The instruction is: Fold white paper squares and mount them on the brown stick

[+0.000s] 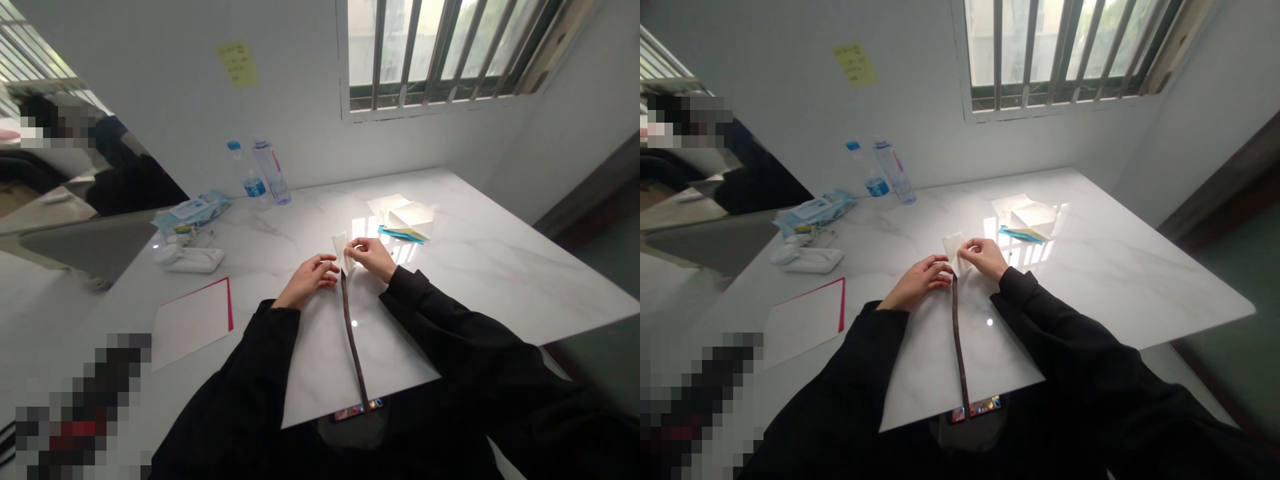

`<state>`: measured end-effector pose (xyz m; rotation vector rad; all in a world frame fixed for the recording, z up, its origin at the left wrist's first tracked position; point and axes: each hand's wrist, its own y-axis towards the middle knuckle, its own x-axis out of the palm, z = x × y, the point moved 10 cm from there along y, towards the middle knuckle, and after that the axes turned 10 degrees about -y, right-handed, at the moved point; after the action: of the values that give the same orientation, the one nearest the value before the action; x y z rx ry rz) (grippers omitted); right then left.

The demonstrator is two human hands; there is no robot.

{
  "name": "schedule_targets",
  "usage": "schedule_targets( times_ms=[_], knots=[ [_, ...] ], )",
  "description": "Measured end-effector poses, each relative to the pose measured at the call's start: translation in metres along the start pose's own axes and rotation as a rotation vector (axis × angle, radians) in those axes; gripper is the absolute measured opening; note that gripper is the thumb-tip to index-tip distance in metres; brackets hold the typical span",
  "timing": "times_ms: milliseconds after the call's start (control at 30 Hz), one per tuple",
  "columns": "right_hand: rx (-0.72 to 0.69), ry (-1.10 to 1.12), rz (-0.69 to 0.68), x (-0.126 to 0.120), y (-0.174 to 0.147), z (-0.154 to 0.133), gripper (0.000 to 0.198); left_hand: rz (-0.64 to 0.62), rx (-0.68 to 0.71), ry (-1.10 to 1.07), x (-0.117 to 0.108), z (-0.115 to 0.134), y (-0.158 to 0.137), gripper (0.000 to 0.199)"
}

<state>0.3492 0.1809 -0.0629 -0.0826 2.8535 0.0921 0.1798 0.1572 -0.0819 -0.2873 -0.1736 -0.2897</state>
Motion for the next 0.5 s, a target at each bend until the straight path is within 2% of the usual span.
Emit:
schedule_targets(
  times_ms=[233, 500],
  knots=[
    [-0.023, -0.005, -0.091, 0.015, -0.009, -0.009, 0.028, -0.014, 0.067, -0.137, 0.014, -0.002, 0.003, 0.045],
    [0.0, 0.038, -0.104, 0.018, -0.01, -0.006, 0.023, -0.042, 0.029, -0.196, 0.011, -0.006, 0.005, 0.037]
  ],
)
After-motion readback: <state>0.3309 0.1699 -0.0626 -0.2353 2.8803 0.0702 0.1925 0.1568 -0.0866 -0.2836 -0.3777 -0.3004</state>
